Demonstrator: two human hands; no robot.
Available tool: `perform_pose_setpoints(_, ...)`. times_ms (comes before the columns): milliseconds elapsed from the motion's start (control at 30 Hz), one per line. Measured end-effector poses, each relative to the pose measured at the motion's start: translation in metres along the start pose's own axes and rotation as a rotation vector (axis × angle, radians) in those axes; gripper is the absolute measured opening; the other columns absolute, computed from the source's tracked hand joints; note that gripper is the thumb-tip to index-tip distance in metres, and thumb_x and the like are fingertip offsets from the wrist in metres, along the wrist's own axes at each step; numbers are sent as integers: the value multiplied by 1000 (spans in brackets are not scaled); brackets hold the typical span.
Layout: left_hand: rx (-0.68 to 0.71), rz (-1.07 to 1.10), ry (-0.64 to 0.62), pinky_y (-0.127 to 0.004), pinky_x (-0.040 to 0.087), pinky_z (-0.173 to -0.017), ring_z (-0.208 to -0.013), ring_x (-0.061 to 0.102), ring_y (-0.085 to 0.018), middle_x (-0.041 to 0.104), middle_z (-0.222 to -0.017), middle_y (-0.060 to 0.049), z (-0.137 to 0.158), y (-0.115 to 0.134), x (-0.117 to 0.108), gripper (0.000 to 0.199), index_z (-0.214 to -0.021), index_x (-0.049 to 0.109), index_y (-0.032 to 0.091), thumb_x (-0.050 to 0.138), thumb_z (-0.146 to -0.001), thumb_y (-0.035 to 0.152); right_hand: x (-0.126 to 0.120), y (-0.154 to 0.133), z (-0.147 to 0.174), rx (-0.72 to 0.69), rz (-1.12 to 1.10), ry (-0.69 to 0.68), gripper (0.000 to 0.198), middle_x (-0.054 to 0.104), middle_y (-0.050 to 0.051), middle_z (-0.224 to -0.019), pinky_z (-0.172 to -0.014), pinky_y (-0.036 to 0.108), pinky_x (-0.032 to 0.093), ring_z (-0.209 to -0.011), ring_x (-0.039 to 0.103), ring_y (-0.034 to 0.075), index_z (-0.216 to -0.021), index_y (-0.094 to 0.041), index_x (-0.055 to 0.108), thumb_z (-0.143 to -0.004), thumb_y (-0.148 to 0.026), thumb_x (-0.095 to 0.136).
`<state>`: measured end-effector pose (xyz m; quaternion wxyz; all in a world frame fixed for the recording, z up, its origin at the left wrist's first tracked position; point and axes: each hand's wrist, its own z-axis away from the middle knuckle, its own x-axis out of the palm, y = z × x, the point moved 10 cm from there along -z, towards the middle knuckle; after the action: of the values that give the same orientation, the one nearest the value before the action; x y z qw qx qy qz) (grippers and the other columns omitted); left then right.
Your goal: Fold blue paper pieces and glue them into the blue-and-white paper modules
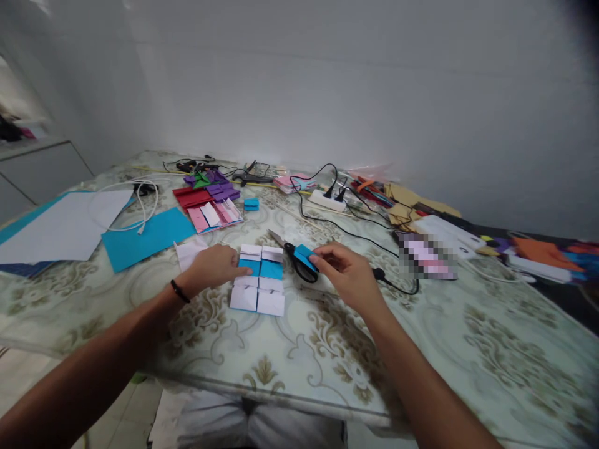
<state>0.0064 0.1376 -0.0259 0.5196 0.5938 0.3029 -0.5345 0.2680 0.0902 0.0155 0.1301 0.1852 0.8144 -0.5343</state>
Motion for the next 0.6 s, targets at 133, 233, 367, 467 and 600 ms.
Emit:
perform_pose_setpoints(133,32,38,-6,-29,32,-60,-69,62,-20,69,-75,-5,-5,-1,3,35,-69,63,20,64,-87,50,2,-1,0,-3,10,-10,26,70,5,-83,-67,32,50,-76,63,19,-87,-20,75,-87,-46,74)
perform_pose_setpoints(233,66,76,-19,-28,32,-60,-68,61,-19,69,-72,-4,-6,-1,5,32,-67,62,19,64,-87,44,3,-2,0,-3,19,-22,27,69,4,-82,-66,32,49,-75,63,20,-86,-20,75,-87,-47,74)
perform_pose_setpoints(367,107,117,-21,-28,33,-60,-67,61,-18,68,-69,-3,-7,-1,4,25,-66,65,19,64,-86,34,5,-2,0,-4,25,-36,28,70,5,-82,-66,32,50,-76,64,20,-86,-20,75,-88,-49,73)
perform_pose_setpoints(467,116,124,-5,-28,34,-60,-67,62,-19,69,-69,-3,-6,-2,0,21,-68,67,20,63,-86,30,4,0,0,-1,29,-38,29,71,5,-83,-66,32,50,-77,65,20,-87,-20,75,-88,-49,73)
perform_pose_setpoints(600,62,96,103,-30,35,-64,-76,65,-22,73,-81,-7,-5,-6,-19,23,-78,67,19,53,-94,27,4,1,0,7,25,-38,26,71,5,-82,-66,32,50,-76,65,20,-86,-20,75,-87,-46,73)
